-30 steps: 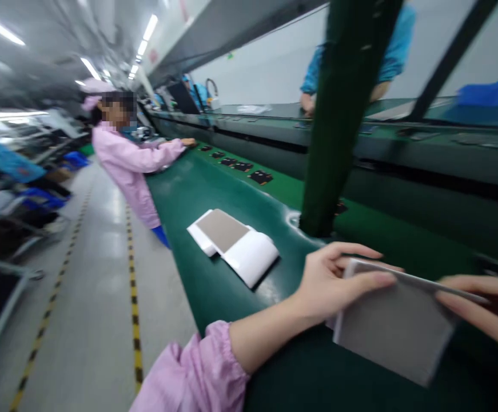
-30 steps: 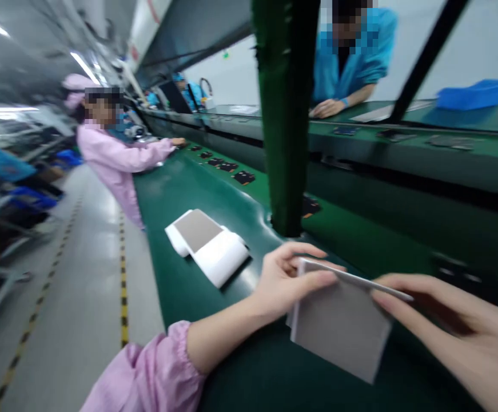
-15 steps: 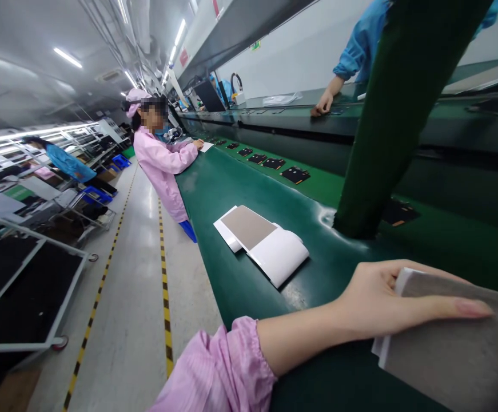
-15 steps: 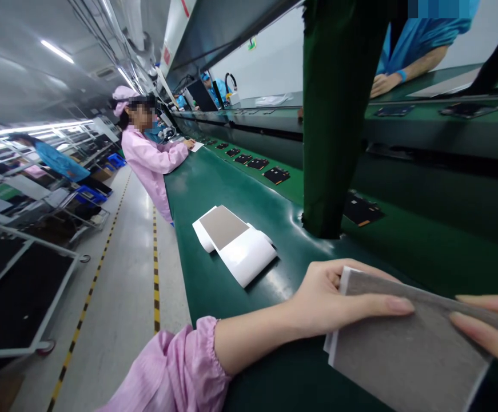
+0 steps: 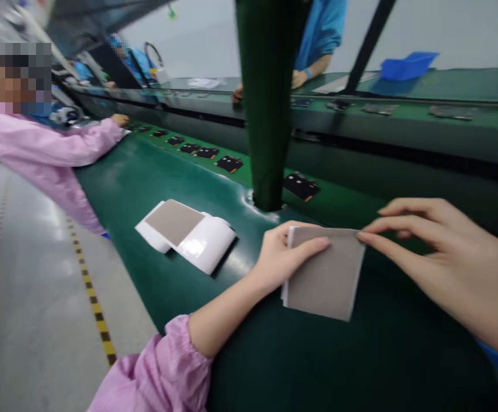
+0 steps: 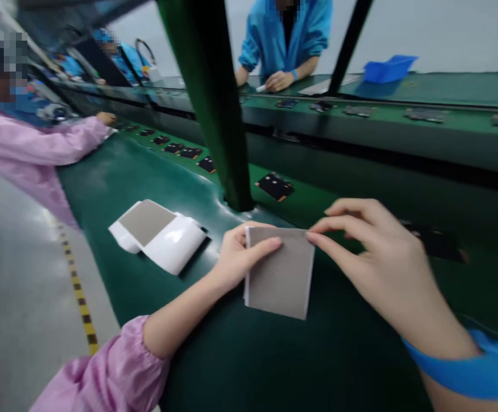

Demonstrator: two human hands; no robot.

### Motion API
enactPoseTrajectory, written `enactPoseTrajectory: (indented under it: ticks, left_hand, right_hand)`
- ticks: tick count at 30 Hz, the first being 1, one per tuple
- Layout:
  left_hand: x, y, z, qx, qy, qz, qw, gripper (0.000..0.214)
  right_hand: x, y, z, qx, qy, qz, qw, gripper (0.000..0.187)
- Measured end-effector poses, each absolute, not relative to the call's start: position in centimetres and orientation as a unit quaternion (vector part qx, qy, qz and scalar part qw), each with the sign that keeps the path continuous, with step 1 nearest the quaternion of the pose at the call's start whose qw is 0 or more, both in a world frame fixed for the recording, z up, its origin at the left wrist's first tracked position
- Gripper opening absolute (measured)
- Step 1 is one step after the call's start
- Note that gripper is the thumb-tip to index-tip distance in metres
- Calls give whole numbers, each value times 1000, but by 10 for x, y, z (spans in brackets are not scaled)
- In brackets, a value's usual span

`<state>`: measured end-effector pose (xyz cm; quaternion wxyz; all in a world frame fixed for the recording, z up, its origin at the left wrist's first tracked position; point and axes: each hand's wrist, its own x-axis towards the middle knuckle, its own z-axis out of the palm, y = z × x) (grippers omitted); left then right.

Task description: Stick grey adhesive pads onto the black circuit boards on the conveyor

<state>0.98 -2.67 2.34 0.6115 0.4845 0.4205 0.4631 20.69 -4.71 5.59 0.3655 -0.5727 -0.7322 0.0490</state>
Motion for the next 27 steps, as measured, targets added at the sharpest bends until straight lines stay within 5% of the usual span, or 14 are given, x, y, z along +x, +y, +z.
enactPoseTrajectory:
  ticks: [11, 20, 27]
  left_hand:
    - [15, -31, 17, 428, 427, 401, 688, 32]
    - [24, -37, 9, 489, 427, 256, 716, 28]
    - [28, -39, 14, 493, 435, 187, 730, 25]
  right_hand:
    - [243, -44, 66, -626, -621, 250, 400, 47]
    - [409, -47, 53, -779, -580, 201, 126, 30]
    - [423, -46, 44, -794, -570, 178, 109, 39]
